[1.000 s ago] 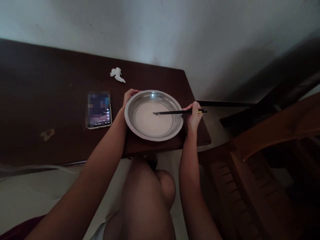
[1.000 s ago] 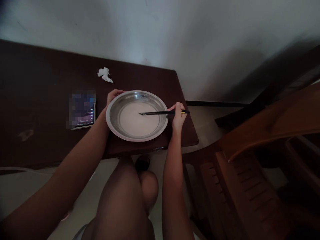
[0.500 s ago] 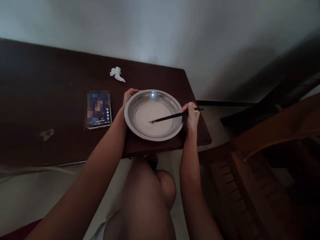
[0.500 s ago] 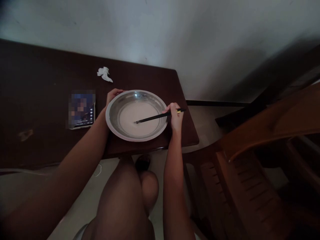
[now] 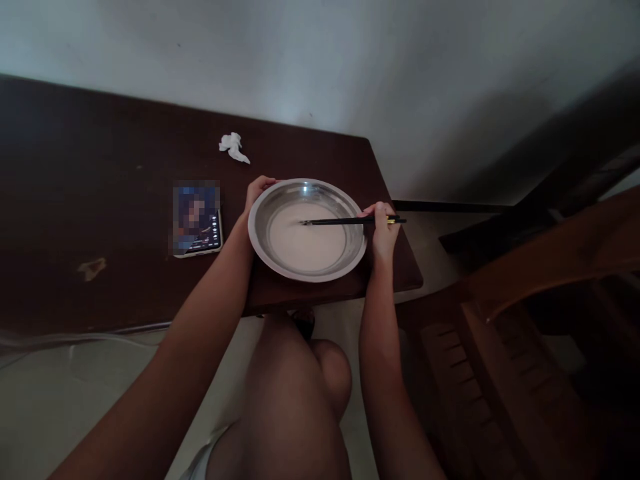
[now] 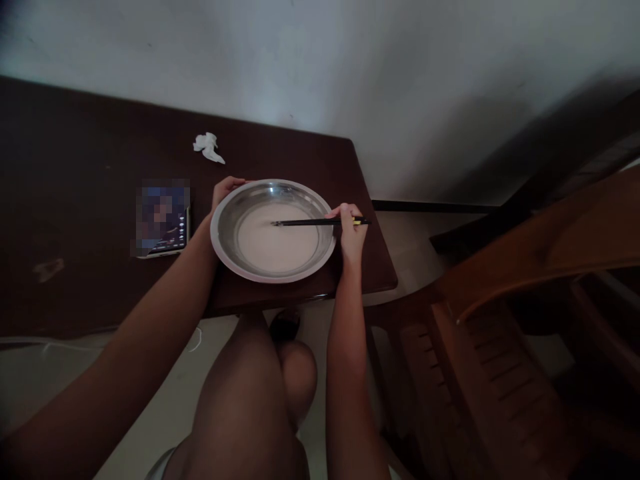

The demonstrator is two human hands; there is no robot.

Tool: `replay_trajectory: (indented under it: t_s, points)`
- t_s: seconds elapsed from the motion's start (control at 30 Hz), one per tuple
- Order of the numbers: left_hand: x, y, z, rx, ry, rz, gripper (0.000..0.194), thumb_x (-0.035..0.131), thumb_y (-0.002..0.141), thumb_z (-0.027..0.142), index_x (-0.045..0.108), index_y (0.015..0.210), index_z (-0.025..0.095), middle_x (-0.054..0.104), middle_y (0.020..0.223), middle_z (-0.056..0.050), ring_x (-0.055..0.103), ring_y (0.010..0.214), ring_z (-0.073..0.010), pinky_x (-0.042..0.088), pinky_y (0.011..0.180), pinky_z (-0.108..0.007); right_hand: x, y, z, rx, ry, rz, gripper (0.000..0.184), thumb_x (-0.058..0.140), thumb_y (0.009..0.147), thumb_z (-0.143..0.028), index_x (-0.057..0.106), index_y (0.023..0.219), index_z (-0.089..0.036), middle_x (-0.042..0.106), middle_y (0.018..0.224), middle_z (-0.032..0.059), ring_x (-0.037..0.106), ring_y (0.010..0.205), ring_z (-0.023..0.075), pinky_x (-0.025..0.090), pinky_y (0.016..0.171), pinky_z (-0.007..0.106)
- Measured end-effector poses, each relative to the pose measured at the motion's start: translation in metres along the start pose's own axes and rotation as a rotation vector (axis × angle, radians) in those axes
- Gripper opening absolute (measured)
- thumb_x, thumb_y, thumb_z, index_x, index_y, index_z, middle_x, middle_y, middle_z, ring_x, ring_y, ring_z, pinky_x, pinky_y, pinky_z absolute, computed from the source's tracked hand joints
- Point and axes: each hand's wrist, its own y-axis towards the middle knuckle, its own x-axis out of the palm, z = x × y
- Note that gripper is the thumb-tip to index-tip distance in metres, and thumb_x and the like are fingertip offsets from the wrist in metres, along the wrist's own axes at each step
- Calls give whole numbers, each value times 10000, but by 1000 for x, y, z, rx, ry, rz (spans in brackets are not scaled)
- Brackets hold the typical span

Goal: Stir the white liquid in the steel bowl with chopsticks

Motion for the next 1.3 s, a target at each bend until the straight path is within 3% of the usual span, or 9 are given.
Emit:
replay_trajectory:
  t_s: [0.1, 0.3, 0.47, 0.63, 0.8, 1.0, 1.07, 1.2, 1.3]
  points:
    - [0, 0, 0, -11, -13, -2, 211, 528, 876, 199, 703, 760, 207, 728, 671, -41, 792, 954, -273, 630, 796, -283, -1, 1, 3, 5, 56, 152, 533, 566, 922, -720, 548, 665, -253, 529, 534, -82, 566, 489, 94, 492, 618, 276]
    - [-1, 4, 0, 4, -6, 11, 217, 516, 875, 180, 729, 837, 203, 711, 638, -20, 789, 863, -253, 631, 737, -277, -1, -1, 1, 35, 13, -64, 503, 626, 884, -733, 633, 719, -258, 571, 555, -71, 603, 542, 121, 530, 645, 295]
    - [1, -1, 1, 7, -21, -5, 289, 504, 871, 184, 775, 970, 179, 757, 692, -43, 799, 866, -286, 645, 739, -322, 0, 1, 2, 16, 62, 163, 549, 583, 887, -754, 544, 658, -256, 526, 531, -79, 572, 487, 102, 494, 591, 280]
    - [4, -8, 4, -29, -15, -7, 289, 466, 926, 180, 714, 779, 190, 697, 603, -37, 798, 842, -253, 631, 734, -279, 0, -1, 0, 46, 21, -59, 519, 613, 884, -743, 610, 694, -261, 570, 553, -68, 575, 506, 109, 510, 609, 291]
    - [3, -6, 3, -18, -6, -5, 243, 491, 881, 194, 702, 760, 204, 700, 633, -41, 800, 867, -259, 631, 753, -286, -1, 0, 3, 8, 51, 69, 535, 594, 901, -742, 579, 682, -254, 569, 566, -74, 592, 525, 97, 520, 650, 280]
    - [4, -7, 5, -22, 39, 12, 220, 520, 816, 210, 738, 848, 210, 709, 653, -35, 780, 880, -285, 618, 759, -306, -1, -2, 1, 34, -3, -115, 514, 607, 900, -736, 614, 715, -256, 553, 562, -68, 604, 552, 119, 536, 655, 303]
    - [5, -8, 6, -24, 44, 11, 227, 506, 820, 192, 731, 845, 205, 694, 635, -34, 770, 865, -278, 607, 756, -299, 0, -1, 0, 17, 4, -38, 527, 627, 875, -752, 613, 705, -253, 567, 571, -66, 614, 560, 117, 548, 678, 306]
    - [3, -6, 5, -16, 19, -4, 208, 505, 857, 184, 700, 784, 196, 687, 623, -31, 739, 757, -242, 591, 743, -284, 1, 3, 1, 28, 58, 168, 592, 571, 866, -804, 539, 654, -252, 523, 526, -85, 529, 449, 87, 476, 567, 271]
    - [1, -3, 2, 3, 3, -8, 212, 526, 877, 207, 676, 727, 199, 683, 621, -25, 722, 684, -215, 581, 720, -266, 1, 2, -1, 36, 48, 45, 586, 590, 855, -806, 564, 663, -253, 508, 497, -90, 515, 437, 93, 466, 548, 268]
